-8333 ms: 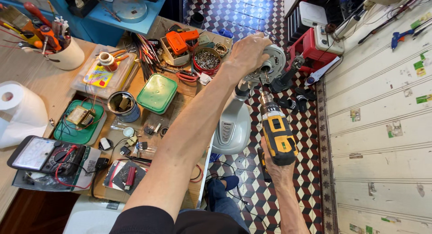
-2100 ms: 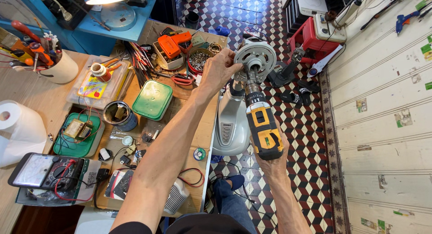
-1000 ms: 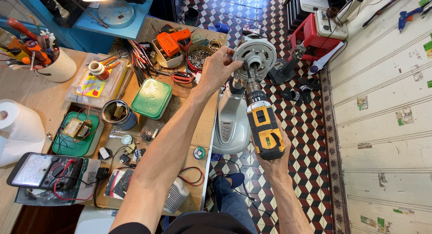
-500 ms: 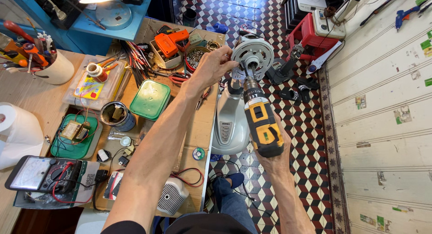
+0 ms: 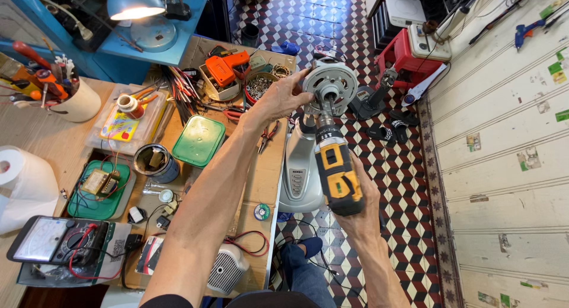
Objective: The person disassembles and reassembles a small white electrical appliance, likely a fan, using a cordless drill and pliers. They remove and reinstall screws, manipulate internal components and wires, and test the device by plugging it in.
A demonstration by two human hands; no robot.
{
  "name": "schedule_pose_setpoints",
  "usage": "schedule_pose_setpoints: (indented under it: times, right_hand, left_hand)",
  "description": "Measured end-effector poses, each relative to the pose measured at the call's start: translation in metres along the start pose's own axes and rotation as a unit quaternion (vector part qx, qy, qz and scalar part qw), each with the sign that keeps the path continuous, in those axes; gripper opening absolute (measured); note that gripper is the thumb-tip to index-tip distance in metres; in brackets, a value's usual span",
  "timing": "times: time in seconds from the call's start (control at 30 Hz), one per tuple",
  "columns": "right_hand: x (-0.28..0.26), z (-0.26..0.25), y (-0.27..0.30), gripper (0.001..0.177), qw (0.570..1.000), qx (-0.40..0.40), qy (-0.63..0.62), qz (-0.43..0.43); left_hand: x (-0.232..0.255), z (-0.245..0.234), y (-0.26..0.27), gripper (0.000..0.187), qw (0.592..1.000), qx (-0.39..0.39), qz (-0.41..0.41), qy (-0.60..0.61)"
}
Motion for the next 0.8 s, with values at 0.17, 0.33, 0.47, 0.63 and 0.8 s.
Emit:
schedule_pose_setpoints:
  times: [0.17, 0.33, 0.47, 0.63, 0.8]
  right_hand:
    - [-0.007, -0.006, -0.005, 0.082, 0.996, 0.015, 0.032, -0.083]
    - [-0.006, -0.010, -0.011, 0.092, 0.973, -0.026, 0.205, -0.101]
    - [0.002, -0.025, -0.005, 0.096, 0.979, -0.027, 0.175, -0.100]
    - [0.001, -0.017, 0.011, 0.084, 0.977, -0.034, 0.173, -0.117]
    - [0.016, -0.010, 0.050, 0.065, 0.980, -0.049, 0.127, -0.144]
  left_hand:
    - [0.003, 0.001, 0.000, 0.042, 0.997, -0.022, 0.006, -0.078]
    - [-0.023, 0.006, 0.000, 0.029, 0.997, 0.002, 0.059, -0.047]
    - [-0.047, 0.018, -0.011, 0.025, 0.980, -0.008, 0.181, 0.084]
    - [-0.052, 0.028, -0.015, 0.023, 0.992, 0.036, 0.104, -0.058]
    - [-0.050, 0.005, 0.048, 0.032, 0.982, 0.114, 0.150, -0.008]
Point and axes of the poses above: each hand's wrist, its own y-axis away from the middle knuckle, its own z-axis out of the palm, x = y × z, the point moved 1 cm from there along -y, towards the middle knuckle, and after that the axes turned 3 degrees about -y, right-handed, at the moved point
